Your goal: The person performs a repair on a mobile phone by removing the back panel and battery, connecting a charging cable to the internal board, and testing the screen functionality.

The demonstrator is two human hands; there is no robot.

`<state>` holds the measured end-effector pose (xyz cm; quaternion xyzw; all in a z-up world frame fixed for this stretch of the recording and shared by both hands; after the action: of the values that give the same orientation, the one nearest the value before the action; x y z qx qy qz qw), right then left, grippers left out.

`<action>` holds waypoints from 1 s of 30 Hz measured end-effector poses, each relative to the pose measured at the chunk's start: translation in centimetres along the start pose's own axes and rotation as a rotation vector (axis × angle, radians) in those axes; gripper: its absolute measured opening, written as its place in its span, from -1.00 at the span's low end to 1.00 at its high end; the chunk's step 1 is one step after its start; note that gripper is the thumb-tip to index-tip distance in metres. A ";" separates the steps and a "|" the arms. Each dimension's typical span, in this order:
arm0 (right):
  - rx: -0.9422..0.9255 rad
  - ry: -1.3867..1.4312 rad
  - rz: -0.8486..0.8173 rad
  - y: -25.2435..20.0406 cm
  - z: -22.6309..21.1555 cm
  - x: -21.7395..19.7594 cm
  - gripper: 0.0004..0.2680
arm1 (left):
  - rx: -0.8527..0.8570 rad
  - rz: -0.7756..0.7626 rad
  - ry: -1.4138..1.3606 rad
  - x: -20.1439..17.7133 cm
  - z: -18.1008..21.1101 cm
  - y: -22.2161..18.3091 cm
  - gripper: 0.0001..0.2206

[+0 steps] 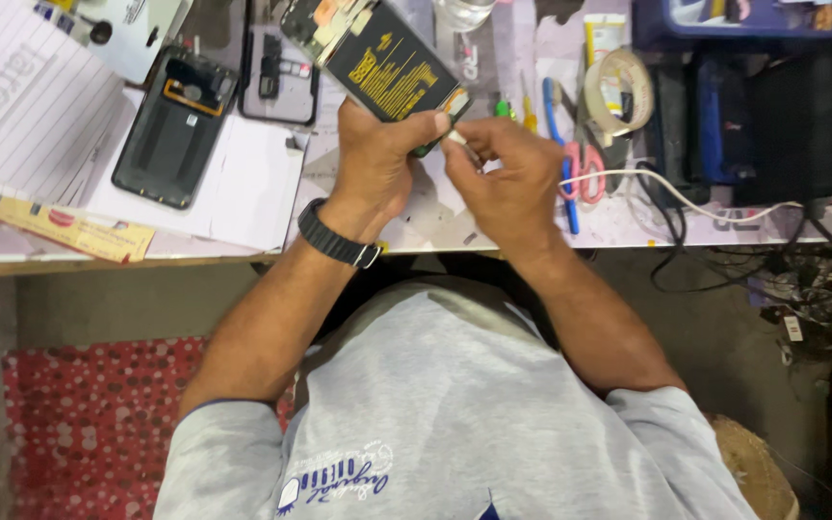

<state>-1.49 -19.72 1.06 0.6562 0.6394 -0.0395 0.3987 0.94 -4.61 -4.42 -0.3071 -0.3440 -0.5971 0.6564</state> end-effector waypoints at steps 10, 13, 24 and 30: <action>-0.066 -0.115 0.027 0.6 -0.1 0.1 -0.90 | -0.017 0.053 0.011 -0.9 -0.3 0.5 -0.67; -0.073 -0.106 0.024 0.8 -0.3 0.1 -0.90 | -0.030 0.068 0.008 -1.0 -0.4 0.7 -0.66; -0.158 -0.122 0.053 1.4 -0.1 0.4 -0.88 | -0.050 0.094 0.021 -1.2 -0.5 1.2 -0.66; -0.207 -0.156 0.058 1.5 -0.4 0.3 -0.88 | -0.045 0.081 0.028 -1.2 -0.5 1.1 -0.66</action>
<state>-0.29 -19.01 1.86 0.6247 0.5880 -0.0129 0.5137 2.02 -4.26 -5.70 -0.3272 -0.3085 -0.5819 0.6776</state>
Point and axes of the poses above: each hand's wrist, its own y-axis towards the middle knuckle, its own x-axis out of the palm, z = x × y, the point moved 6 cm from there along y, towards the middle knuckle, and after that the axes turned 14 degrees about -y, right-handed, at the moved point
